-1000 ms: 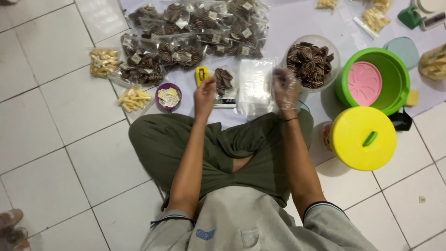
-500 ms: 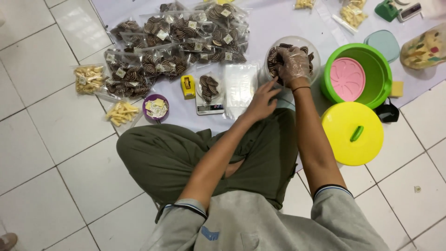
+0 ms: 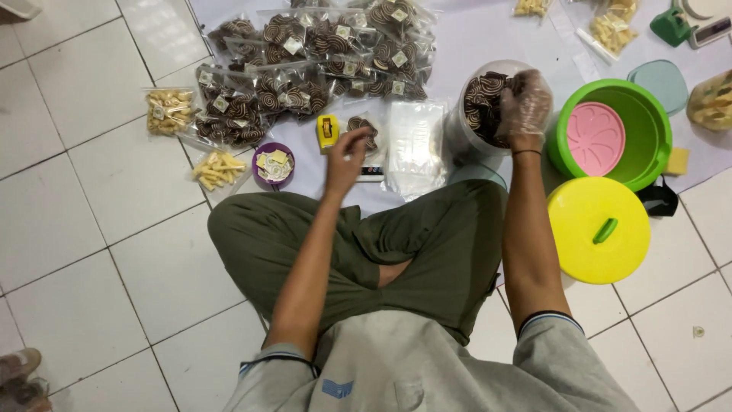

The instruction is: The person is weighing chocolate cookies on a digital scale and placing them into plastic bags for packaging.

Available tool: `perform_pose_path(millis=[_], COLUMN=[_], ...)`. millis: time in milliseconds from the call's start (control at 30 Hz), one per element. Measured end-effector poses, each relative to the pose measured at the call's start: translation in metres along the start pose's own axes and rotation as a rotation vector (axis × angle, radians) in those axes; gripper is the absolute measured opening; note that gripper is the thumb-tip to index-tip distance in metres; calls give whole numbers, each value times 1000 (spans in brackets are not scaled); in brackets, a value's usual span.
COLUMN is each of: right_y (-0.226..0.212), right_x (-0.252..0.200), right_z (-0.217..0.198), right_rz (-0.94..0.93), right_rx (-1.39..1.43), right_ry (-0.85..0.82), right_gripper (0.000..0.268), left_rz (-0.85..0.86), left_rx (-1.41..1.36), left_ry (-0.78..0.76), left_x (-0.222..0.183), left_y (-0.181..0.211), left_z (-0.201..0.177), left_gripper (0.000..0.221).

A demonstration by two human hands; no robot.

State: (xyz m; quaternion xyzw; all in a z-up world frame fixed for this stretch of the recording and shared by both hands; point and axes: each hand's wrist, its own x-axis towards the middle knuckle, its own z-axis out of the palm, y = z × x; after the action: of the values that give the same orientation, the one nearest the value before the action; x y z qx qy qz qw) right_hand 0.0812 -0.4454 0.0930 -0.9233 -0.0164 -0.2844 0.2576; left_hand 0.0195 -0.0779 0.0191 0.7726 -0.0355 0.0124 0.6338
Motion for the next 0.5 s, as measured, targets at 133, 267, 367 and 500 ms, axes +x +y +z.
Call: perform_pose_path(millis=[133, 267, 367, 500], right_y=[-4, -36, -72, -71], right_x=[0, -2, -10, -32], right_z=[-3, -8, 0, 85], right_rz=[330, 599, 648, 514], right_rx=[263, 844, 988, 949], right_ry=[-60, -92, -209, -293], right_gripper=[28, 34, 35, 36], left_rz=[-2, -47, -79, -91], left_rx=[-81, -241, -281, -272], left_ry=[179, 229, 239, 267], left_x=[-13, -23, -27, -29], left_y=[-19, -26, -29, -39], left_z=[-41, -53, -47, -35], left_gripper=[29, 28, 28, 28])
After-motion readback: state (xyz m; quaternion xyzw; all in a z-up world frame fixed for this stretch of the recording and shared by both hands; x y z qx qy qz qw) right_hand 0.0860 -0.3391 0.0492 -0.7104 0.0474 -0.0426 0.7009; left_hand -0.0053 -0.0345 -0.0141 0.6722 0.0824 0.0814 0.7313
